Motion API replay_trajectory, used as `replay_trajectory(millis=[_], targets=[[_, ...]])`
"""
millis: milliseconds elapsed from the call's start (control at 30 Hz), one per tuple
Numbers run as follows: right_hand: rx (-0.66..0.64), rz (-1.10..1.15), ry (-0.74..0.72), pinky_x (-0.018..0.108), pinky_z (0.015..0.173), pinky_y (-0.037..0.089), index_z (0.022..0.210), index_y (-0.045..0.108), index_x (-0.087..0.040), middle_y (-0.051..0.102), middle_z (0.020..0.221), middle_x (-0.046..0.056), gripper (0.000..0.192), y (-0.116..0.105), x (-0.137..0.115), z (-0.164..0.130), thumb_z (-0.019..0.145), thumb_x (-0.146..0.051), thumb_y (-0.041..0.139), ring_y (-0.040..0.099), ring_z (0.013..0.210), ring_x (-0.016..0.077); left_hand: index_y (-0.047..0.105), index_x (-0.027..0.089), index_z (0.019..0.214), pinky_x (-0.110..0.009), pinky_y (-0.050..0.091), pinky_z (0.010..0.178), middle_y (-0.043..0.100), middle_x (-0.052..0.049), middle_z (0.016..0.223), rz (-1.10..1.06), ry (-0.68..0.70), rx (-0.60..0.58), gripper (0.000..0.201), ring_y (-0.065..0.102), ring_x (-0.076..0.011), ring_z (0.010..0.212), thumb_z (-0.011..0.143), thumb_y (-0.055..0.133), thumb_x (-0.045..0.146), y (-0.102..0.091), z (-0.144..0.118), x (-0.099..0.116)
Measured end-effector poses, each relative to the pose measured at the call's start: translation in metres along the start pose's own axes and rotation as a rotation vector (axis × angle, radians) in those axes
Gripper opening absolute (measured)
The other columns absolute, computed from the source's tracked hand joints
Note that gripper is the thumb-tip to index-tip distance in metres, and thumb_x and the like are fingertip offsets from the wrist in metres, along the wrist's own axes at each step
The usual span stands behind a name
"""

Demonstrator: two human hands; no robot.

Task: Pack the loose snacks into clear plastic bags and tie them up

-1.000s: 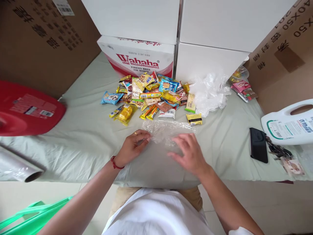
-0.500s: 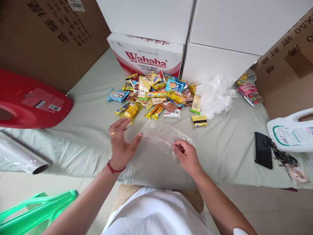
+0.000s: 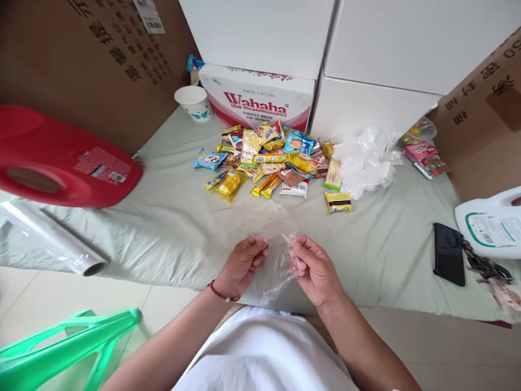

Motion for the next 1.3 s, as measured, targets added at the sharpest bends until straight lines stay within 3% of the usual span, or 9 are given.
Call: replay_trajectory(millis=[167, 300, 467, 567, 767, 967, 1067, 1200, 1300], targets=[[0.248, 0.044, -0.208, 0.011, 0.043, 0.032, 0.082, 0.064, -0.020, 0.048, 0.072, -0.006, 0.037, -0.055, -0.029, -0.006, 0.065, -0.033, 0.095, 0.030, 0.051, 0.0017, 0.057, 0.018, 0.077, -0.020, 0.014, 0.046, 0.049, 0.007, 0.060, 0.029, -0.015, 0.003, 0.047, 0.030, -0.0026, 0.047, 0.060, 0.089, 0.049, -0.031, -0.002, 0.009], [0.363, 0.013, -0.252, 0.012, 0.044, 0.033, 0.082, 0.067, -0.019, 0.049, 0.070, -0.006, 0.040, -0.083, -0.024, -0.015, 0.063, -0.035, 0.098, 0.033, 0.052, 0.0018, 0.059, 0.017, 0.080, -0.019, 0.019, 0.046, 0.054, 0.004, 0.068, 0.140, -0.018, -0.007, 0.051, 0.036, -0.0044, 0.051, 0.068, 0.083, 0.061, -0.038, -0.016, 0.005], [0.163, -0.125, -0.229, 0.018, 0.049, 0.034, 0.085, 0.068, -0.022, 0.050, 0.067, -0.005, 0.034, -0.051, 0.004, -0.020, 0.074, -0.044, 0.091, 0.037, 0.052, 0.0045, 0.066, 0.019, 0.115, -0.028, 0.050, 0.064, 0.065, -0.012, 0.119, 0.385, 0.149, -0.233, 0.071, 0.061, -0.0239, 0.102, 0.086, 0.051, 0.082, 0.011, -0.029, 0.003], [0.009, -0.238, -0.279, 0.021, 0.053, 0.035, 0.086, 0.069, -0.022, 0.050, 0.066, -0.005, 0.033, -0.025, 0.011, -0.017, 0.078, -0.047, 0.088, 0.040, 0.054, 0.0064, 0.068, 0.020, 0.120, -0.040, 0.051, 0.090, 0.065, -0.014, 0.126, 0.599, 0.275, -0.317, 0.070, 0.059, -0.0304, 0.115, 0.079, 0.066, 0.077, 0.036, -0.023, 0.004], [0.109, -0.166, -0.323, 0.019, 0.051, 0.034, 0.085, 0.068, -0.022, 0.051, 0.071, -0.005, 0.030, -0.028, -0.006, -0.009, 0.079, -0.044, 0.087, 0.039, 0.054, 0.0050, 0.075, 0.021, 0.083, -0.033, 0.045, 0.089, 0.073, -0.007, 0.105, 0.461, 0.366, -0.130, 0.032, 0.063, -0.0230, 0.103, 0.087, 0.069, 0.052, 0.020, -0.001, 0.011], [0.328, -0.048, -0.365, 0.015, 0.048, 0.034, 0.084, 0.066, -0.021, 0.048, 0.072, -0.005, 0.036, -0.075, -0.026, -0.015, 0.070, -0.039, 0.093, 0.037, 0.055, 0.0041, 0.063, 0.019, 0.073, -0.025, 0.047, 0.072, 0.069, -0.003, 0.089, 0.018, 0.215, 0.152, 0.033, 0.061, -0.0169, 0.089, 0.070, 0.082, 0.046, -0.029, 0.009, 0.019], [0.460, -0.097, -0.399, 0.014, 0.044, 0.032, 0.084, 0.065, -0.021, 0.050, 0.076, -0.004, 0.038, -0.101, -0.026, -0.018, 0.070, -0.043, 0.092, 0.035, 0.055, 0.0043, 0.059, 0.019, 0.069, -0.026, 0.051, 0.071, 0.067, -0.004, 0.089, -0.077, 0.170, 0.200, 0.035, 0.061, -0.0175, 0.090, 0.064, 0.085, 0.042, -0.042, 0.013, 0.018], [0.500, -0.474, -0.551, 0.020, 0.057, 0.051, 0.112, 0.066, -0.027, 0.062, 0.120, 0.007, 0.042, -0.109, -0.023, -0.020, 0.084, -0.055, 0.079, 0.060, 0.085, 0.0142, 0.064, 0.018, 0.069, -0.028, 0.052, 0.080, 0.071, -0.008, 0.108, 0.086, 0.246, 0.129, 0.028, 0.063, -0.0209, 0.104, 0.074, 0.079, 0.041, -0.033, 0.008, 0.012], [0.205, -0.784, -0.615, 0.035, 0.088, 0.060, 0.157, 0.038, -0.035, 0.034, 0.165, 0.011, 0.083, -0.084, -0.014, -0.014, 0.087, -0.061, 0.074, 0.058, 0.126, 0.0258, 0.068, 0.018, 0.067, -0.030, 0.049, 0.089, 0.072, -0.009, 0.115, 0.296, 0.345, -0.108, 0.026, 0.063, -0.0211, 0.107, 0.082, 0.074, 0.038, -0.003, -0.003, 0.006]])
Point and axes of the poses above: each hand's wrist, its own z-axis towards the middle knuckle, its own y-axis out of the palm, x = y × z, the point moved 3 cm from there along z, towards the middle knuckle
